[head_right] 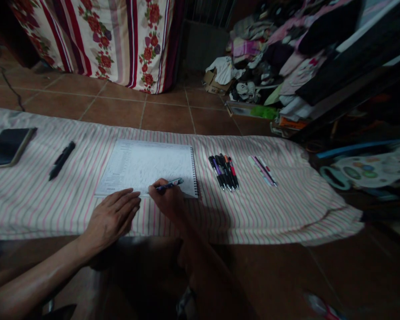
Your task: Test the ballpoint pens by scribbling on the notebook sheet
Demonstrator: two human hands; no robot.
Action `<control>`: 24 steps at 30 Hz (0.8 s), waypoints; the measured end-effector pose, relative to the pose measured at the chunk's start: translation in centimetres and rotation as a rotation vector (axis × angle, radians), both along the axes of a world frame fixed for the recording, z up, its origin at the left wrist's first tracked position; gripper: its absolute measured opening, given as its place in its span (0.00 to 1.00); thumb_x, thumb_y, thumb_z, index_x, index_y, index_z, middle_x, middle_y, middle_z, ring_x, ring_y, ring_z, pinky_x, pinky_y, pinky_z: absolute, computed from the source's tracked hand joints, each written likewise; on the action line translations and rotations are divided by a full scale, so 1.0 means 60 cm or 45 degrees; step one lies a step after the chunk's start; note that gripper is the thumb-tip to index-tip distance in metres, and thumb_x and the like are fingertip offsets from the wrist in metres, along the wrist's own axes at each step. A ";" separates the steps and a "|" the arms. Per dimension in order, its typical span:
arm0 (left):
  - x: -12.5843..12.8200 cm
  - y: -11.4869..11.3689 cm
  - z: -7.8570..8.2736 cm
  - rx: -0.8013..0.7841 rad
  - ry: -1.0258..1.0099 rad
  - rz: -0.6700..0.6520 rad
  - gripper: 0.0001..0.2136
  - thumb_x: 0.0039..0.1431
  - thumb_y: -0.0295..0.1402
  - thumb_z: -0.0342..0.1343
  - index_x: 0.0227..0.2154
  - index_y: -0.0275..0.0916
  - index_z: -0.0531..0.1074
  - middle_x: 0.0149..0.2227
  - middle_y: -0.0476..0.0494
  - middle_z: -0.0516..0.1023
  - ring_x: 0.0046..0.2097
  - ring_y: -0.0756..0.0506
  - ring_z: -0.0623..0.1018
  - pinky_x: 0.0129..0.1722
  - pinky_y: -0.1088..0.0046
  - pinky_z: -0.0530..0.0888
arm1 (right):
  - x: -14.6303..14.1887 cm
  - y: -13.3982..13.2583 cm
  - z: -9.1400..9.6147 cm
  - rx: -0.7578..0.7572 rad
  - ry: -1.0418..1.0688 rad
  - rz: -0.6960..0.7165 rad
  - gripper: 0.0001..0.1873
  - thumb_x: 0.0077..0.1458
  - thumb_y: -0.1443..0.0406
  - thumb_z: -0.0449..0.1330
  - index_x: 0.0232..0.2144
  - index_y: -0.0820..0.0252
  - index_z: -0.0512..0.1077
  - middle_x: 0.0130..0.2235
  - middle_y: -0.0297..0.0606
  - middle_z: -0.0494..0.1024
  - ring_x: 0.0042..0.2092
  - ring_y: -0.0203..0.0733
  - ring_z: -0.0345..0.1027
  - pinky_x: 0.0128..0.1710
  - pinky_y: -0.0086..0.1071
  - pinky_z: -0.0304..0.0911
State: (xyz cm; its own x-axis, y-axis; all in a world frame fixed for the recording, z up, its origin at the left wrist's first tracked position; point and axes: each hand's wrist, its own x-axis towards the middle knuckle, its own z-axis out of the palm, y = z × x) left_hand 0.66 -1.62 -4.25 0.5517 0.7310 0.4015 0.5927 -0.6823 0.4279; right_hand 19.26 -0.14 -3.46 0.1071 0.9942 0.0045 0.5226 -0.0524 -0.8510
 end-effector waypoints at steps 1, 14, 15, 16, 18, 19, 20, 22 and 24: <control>0.001 0.000 0.001 0.082 0.060 0.001 0.12 0.58 0.30 0.51 0.44 0.38 0.73 0.47 0.40 0.76 0.52 0.38 0.71 0.49 0.57 0.69 | 0.000 0.001 -0.001 -0.004 0.023 -0.013 0.10 0.49 0.59 0.55 0.22 0.58 0.68 0.18 0.30 0.70 0.22 0.34 0.64 0.24 0.27 0.58; 0.017 0.003 0.010 0.186 0.226 0.071 0.10 0.61 0.30 0.47 0.40 0.37 0.72 0.44 0.44 0.76 0.48 0.42 0.72 0.47 0.62 0.71 | -0.006 0.030 0.028 -0.118 0.470 -0.035 0.13 0.46 0.56 0.58 0.22 0.60 0.68 0.18 0.29 0.69 0.17 0.30 0.59 0.15 0.23 0.54; 0.019 0.004 0.011 0.169 0.218 0.082 0.10 0.61 0.30 0.47 0.41 0.37 0.71 0.44 0.44 0.76 0.47 0.43 0.72 0.46 0.62 0.72 | -0.012 0.037 0.031 -0.081 0.518 -0.041 0.14 0.46 0.56 0.59 0.22 0.61 0.68 0.18 0.29 0.69 0.18 0.30 0.59 0.15 0.23 0.55; 0.019 0.007 0.013 0.154 0.210 0.097 0.10 0.61 0.29 0.46 0.41 0.37 0.71 0.43 0.43 0.76 0.45 0.44 0.72 0.45 0.63 0.72 | -0.019 0.044 0.034 -0.040 0.570 -0.054 0.14 0.46 0.55 0.59 0.23 0.61 0.68 0.18 0.29 0.69 0.18 0.30 0.60 0.15 0.23 0.55; 0.017 0.014 0.018 0.136 0.187 0.135 0.10 0.61 0.29 0.46 0.41 0.36 0.70 0.43 0.42 0.75 0.44 0.45 0.73 0.44 0.63 0.73 | -0.036 0.061 0.036 0.040 0.674 -0.089 0.14 0.46 0.55 0.59 0.24 0.61 0.68 0.19 0.29 0.70 0.19 0.30 0.61 0.16 0.23 0.57; 0.014 0.020 0.022 0.138 0.174 0.164 0.10 0.61 0.29 0.46 0.41 0.36 0.70 0.43 0.41 0.75 0.45 0.44 0.72 0.45 0.63 0.73 | -0.046 0.070 0.037 0.071 0.714 -0.107 0.14 0.46 0.55 0.59 0.25 0.61 0.68 0.20 0.30 0.70 0.20 0.30 0.61 0.17 0.23 0.58; 0.009 0.026 0.025 0.150 0.164 0.200 0.10 0.61 0.29 0.46 0.40 0.35 0.71 0.44 0.40 0.75 0.46 0.44 0.72 0.46 0.63 0.72 | -0.056 0.079 0.036 0.093 0.744 -0.118 0.14 0.46 0.55 0.60 0.26 0.61 0.68 0.21 0.30 0.71 0.20 0.29 0.62 0.18 0.23 0.59; -0.003 0.039 0.030 0.188 0.170 0.291 0.10 0.60 0.28 0.46 0.40 0.35 0.71 0.46 0.38 0.73 0.53 0.40 0.68 0.51 0.60 0.70 | -0.078 0.097 0.034 0.125 0.795 -0.123 0.14 0.45 0.55 0.60 0.27 0.61 0.68 0.21 0.29 0.71 0.21 0.30 0.62 0.19 0.24 0.61; -0.016 0.053 0.032 0.218 0.206 0.371 0.11 0.59 0.28 0.46 0.41 0.34 0.71 0.49 0.36 0.72 0.57 0.38 0.64 0.55 0.55 0.67 | -0.101 0.114 0.030 0.153 0.844 -0.122 0.14 0.44 0.56 0.61 0.28 0.60 0.68 0.21 0.29 0.70 0.22 0.30 0.63 0.21 0.24 0.62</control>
State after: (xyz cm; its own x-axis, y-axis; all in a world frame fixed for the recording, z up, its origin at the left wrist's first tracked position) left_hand -0.32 1.54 -2.33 0.3965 0.7966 0.4563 0.8233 -0.5285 0.2072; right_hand 13.21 6.67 -1.69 0.2131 0.9769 0.0177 -0.1136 0.0427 -0.9926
